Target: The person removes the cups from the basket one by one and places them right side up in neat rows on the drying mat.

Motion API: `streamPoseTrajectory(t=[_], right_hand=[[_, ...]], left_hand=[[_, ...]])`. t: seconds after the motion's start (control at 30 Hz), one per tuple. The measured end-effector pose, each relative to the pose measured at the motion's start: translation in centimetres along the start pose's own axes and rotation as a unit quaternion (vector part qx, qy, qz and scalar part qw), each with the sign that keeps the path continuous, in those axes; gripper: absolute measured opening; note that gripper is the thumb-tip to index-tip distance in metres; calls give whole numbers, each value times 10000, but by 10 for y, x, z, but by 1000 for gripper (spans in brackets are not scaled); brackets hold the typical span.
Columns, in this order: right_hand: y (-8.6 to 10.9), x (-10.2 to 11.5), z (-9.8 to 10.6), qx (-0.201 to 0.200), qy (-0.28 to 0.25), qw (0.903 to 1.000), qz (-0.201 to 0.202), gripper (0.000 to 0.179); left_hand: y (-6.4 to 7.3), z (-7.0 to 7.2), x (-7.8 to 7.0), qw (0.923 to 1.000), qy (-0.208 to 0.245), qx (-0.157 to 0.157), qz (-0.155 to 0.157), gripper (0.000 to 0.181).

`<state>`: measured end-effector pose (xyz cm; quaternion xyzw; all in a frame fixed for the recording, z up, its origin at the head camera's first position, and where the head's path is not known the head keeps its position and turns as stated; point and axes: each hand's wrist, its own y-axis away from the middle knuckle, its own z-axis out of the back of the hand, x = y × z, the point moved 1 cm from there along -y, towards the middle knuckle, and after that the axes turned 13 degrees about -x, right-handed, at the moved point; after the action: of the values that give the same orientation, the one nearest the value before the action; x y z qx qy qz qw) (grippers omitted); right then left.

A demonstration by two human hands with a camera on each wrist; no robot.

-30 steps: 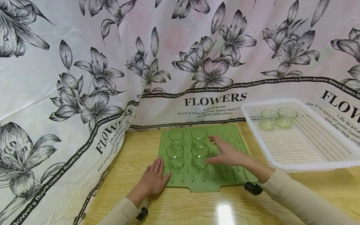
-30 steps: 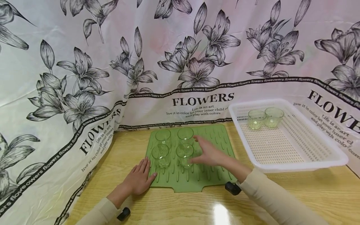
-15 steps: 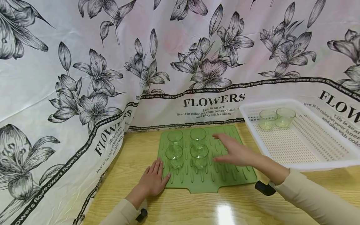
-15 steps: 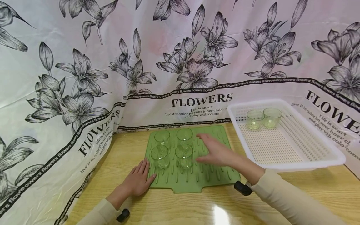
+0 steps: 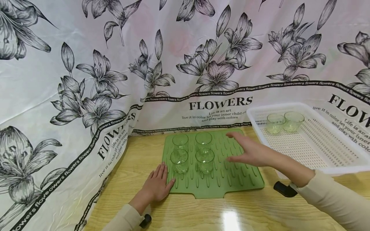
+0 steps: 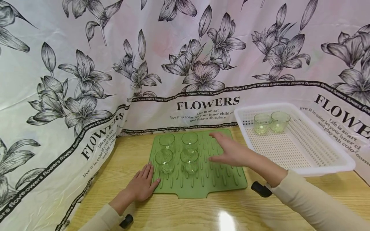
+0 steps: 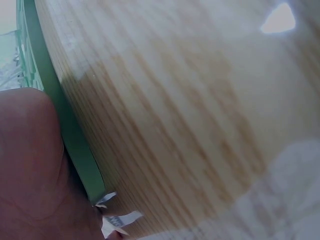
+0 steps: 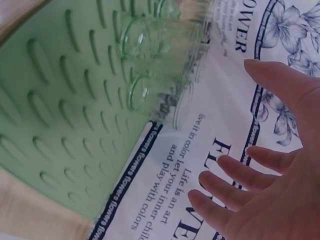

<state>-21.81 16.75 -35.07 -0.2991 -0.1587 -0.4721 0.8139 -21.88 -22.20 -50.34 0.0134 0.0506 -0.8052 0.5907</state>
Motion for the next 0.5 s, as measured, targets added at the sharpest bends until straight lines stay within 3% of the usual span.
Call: streamPoseTrajectory(t=[0.5], right_hand=[[-2, -20, 28, -177, 328, 9992, 106, 81]], left_hand=[[-1, -1, 3, 10000, -71, 42, -11, 82]])
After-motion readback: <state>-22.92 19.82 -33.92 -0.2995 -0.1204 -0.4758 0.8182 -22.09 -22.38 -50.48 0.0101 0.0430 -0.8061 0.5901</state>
